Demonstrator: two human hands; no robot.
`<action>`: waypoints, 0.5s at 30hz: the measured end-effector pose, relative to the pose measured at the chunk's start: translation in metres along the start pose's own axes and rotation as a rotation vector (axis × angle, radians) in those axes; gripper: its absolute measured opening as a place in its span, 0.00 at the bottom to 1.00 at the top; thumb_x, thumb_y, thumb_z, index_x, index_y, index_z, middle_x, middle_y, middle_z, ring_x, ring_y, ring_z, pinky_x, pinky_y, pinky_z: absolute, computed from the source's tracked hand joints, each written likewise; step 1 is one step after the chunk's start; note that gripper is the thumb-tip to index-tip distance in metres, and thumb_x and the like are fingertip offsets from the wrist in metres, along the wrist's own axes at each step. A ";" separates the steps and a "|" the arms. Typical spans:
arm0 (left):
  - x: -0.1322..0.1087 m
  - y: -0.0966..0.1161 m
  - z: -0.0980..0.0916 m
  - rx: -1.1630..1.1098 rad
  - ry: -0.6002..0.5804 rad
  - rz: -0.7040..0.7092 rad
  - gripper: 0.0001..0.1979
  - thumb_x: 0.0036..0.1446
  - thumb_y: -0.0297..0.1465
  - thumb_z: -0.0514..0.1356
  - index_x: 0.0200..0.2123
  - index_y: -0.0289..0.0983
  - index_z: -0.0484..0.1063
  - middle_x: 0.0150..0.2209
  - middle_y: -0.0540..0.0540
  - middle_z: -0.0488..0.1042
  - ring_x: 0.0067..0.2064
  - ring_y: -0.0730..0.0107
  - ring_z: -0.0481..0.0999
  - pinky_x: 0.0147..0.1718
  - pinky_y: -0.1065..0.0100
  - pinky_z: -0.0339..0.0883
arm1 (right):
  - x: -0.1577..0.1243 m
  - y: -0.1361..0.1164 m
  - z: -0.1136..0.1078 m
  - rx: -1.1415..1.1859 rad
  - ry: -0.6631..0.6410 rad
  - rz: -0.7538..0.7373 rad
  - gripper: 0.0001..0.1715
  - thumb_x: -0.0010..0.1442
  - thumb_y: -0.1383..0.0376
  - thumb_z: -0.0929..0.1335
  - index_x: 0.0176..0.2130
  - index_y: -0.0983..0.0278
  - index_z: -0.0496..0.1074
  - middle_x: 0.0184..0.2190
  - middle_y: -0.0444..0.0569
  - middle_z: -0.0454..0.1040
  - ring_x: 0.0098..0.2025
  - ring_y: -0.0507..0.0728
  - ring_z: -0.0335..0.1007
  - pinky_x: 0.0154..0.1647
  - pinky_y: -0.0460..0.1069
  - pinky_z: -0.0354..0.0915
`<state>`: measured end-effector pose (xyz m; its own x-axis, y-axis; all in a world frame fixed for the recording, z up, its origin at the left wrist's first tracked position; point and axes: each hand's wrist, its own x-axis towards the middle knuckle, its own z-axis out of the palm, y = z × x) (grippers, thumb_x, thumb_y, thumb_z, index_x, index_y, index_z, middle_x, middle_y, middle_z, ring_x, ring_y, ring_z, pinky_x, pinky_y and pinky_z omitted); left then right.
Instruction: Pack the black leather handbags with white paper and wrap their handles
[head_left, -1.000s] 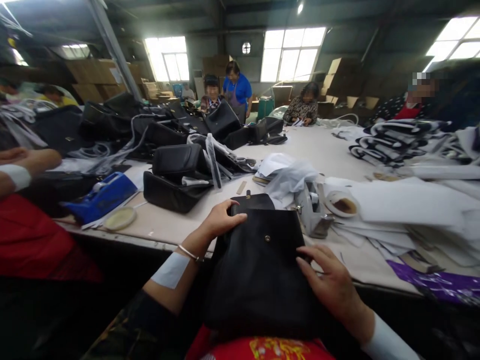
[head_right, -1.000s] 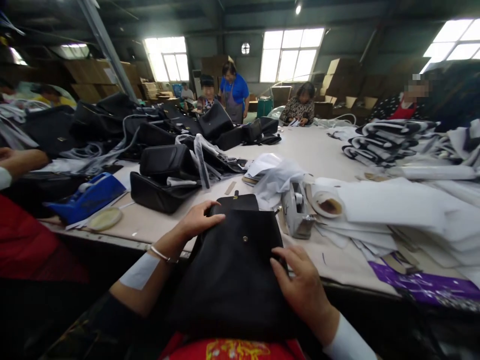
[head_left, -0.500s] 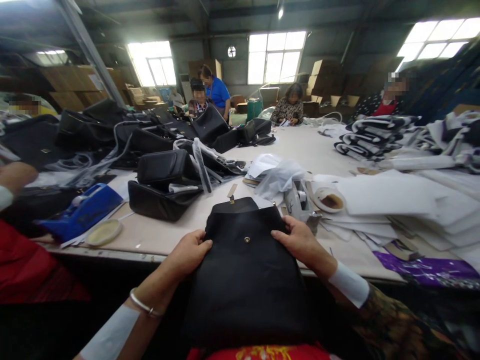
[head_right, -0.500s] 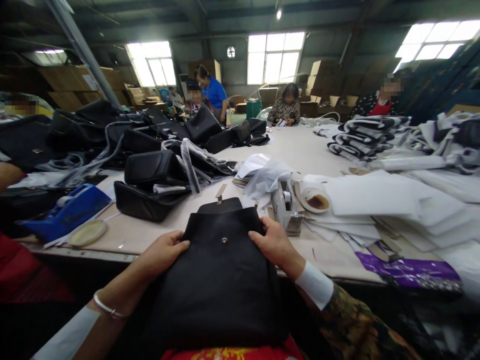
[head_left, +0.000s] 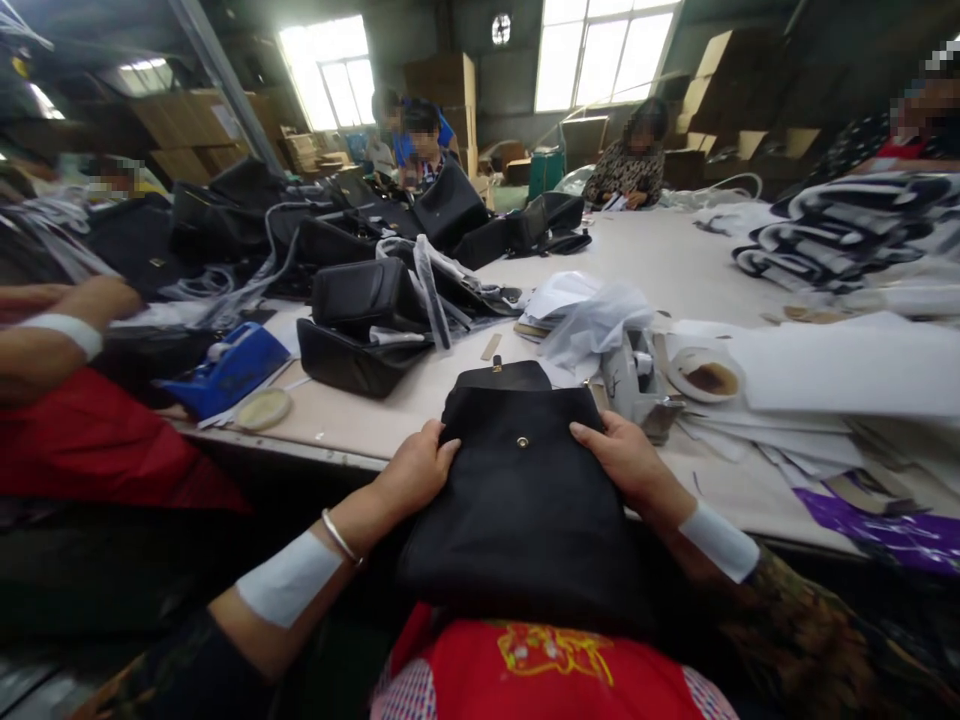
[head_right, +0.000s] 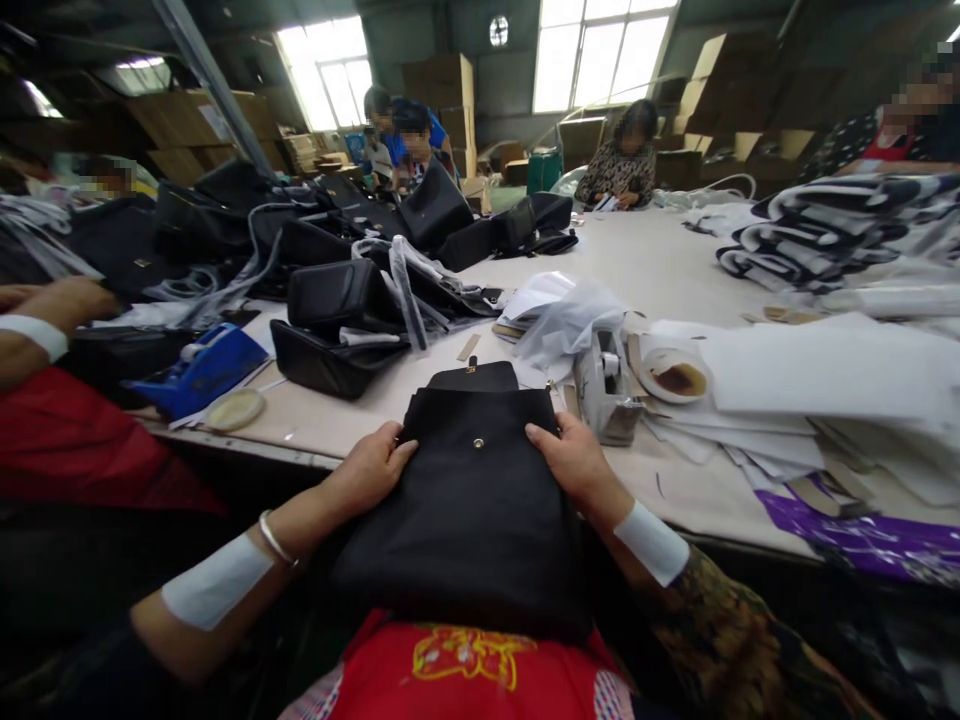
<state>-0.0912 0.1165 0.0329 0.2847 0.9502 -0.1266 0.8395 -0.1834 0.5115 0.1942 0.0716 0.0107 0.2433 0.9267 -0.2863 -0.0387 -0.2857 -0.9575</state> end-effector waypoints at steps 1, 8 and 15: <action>-0.005 0.004 -0.003 0.018 -0.023 -0.010 0.14 0.65 0.34 0.52 0.50 0.33 0.68 0.45 0.33 0.78 0.48 0.52 0.78 0.48 0.58 0.69 | 0.000 -0.002 0.000 -0.017 0.008 0.005 0.23 0.47 0.54 0.75 0.41 0.63 0.74 0.33 0.50 0.83 0.31 0.60 0.78 0.29 0.51 0.73; -0.045 0.011 0.010 0.081 0.017 -0.038 0.29 0.67 0.31 0.49 0.68 0.29 0.50 0.51 0.29 0.78 0.51 0.50 0.80 0.49 0.57 0.71 | -0.003 -0.001 -0.002 -0.220 0.054 -0.109 0.24 0.52 0.51 0.72 0.43 0.64 0.76 0.38 0.53 0.83 0.37 0.63 0.79 0.34 0.53 0.73; -0.060 -0.008 0.043 0.477 0.154 -0.115 0.30 0.70 0.35 0.46 0.68 0.22 0.52 0.47 0.25 0.78 0.43 0.46 0.82 0.39 0.55 0.75 | 0.000 0.005 0.016 -0.443 0.086 -0.183 0.21 0.55 0.55 0.69 0.45 0.66 0.76 0.41 0.55 0.82 0.42 0.64 0.77 0.43 0.56 0.70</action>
<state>-0.0956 0.0504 0.0000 0.1368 0.9905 -0.0140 0.9893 -0.1359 0.0525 0.1786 0.0744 0.0049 0.2873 0.9533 -0.0932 0.4242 -0.2139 -0.8800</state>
